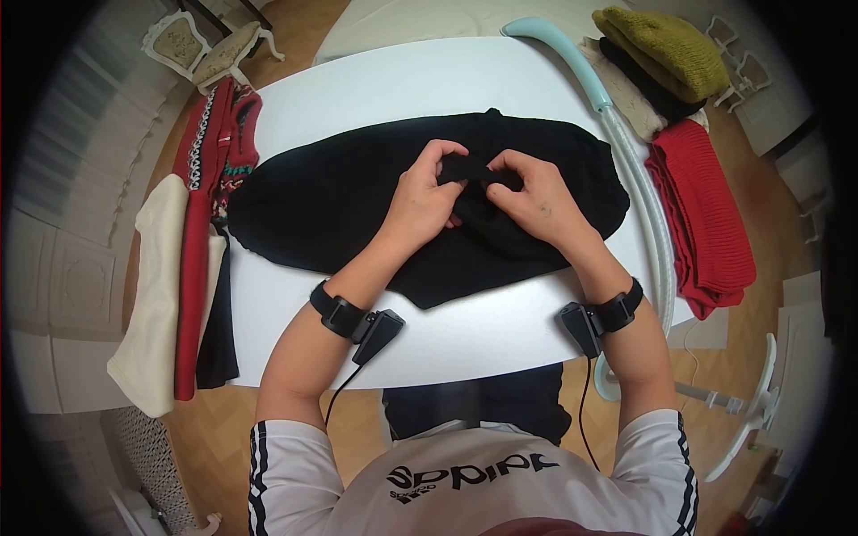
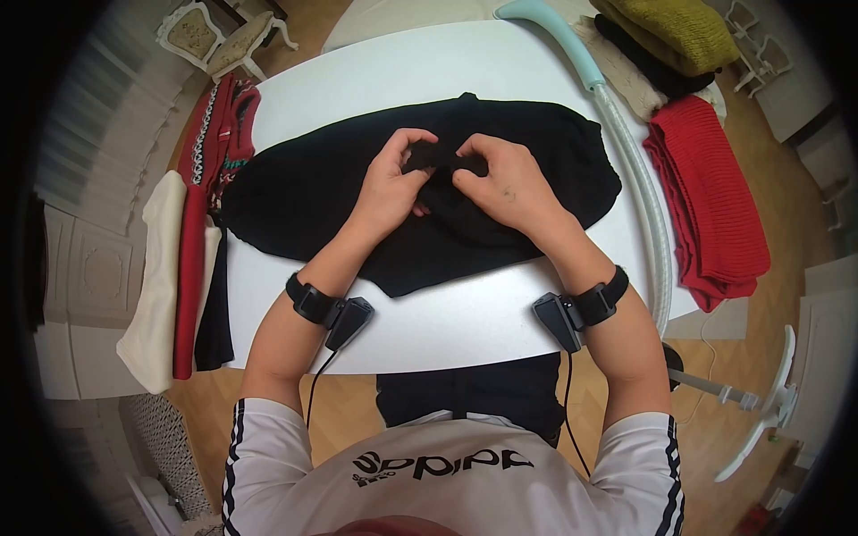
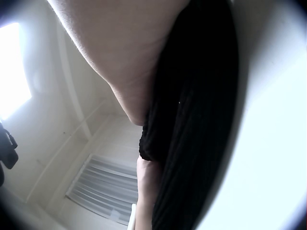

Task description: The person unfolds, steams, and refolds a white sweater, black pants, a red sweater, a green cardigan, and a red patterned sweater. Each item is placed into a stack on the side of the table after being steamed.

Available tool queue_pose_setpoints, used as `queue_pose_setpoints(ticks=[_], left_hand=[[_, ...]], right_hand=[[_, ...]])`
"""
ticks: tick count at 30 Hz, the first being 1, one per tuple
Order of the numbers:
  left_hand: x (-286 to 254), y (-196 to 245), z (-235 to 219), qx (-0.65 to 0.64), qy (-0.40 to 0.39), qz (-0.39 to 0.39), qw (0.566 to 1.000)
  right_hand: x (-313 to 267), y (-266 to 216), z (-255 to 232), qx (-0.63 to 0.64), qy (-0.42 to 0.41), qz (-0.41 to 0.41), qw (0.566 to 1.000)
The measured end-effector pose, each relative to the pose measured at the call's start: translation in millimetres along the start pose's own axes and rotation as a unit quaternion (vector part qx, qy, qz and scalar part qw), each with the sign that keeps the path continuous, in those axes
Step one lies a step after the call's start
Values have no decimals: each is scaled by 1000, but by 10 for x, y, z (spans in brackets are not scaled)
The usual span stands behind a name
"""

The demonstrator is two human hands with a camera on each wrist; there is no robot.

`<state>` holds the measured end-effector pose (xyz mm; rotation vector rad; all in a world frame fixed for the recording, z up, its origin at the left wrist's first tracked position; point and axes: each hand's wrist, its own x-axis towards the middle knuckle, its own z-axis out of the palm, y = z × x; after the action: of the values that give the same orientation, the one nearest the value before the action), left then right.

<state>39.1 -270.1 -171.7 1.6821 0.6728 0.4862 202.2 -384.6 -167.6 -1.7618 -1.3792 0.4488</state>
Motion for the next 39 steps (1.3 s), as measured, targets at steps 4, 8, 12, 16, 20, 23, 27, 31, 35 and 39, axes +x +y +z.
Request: queue_pose_setpoints(ticks=[4,8,12,16,20,23,27,31,35,39], left_hand=[[45,-40,-50,-48,-2,-17,999],[86,9,-85,-197,62,-35,978],[134,49,-226,-399,65,-154,901],[155,72,-426,-505,-12,-158,848],[162,214,-700,-480,13,-147,865],[160,293,-975,-445,-42,-131,885],[-5,480,-976,-240,84,-125,959],[-19,363,-1028,291,113,-13,950],[34,222,-1158,409,51,-59,909],[4,344,-1287,426,32,-70,901]], right_hand=[[0,-38,-65,44,-42,32,998],[84,116,-196,293,-12,18,956],[36,73,-210,188,62,-37,980],[-16,13,-134,32,49,-146,987],[-76,23,-7,-25,-55,-139,989],[-83,4,33,-67,-97,-136,984],[-126,-43,77,-115,-127,-148,974],[-140,-36,149,-119,-132,-143,974],[-134,-3,144,-124,-142,-147,971],[-154,-21,141,-131,-145,-152,969]])
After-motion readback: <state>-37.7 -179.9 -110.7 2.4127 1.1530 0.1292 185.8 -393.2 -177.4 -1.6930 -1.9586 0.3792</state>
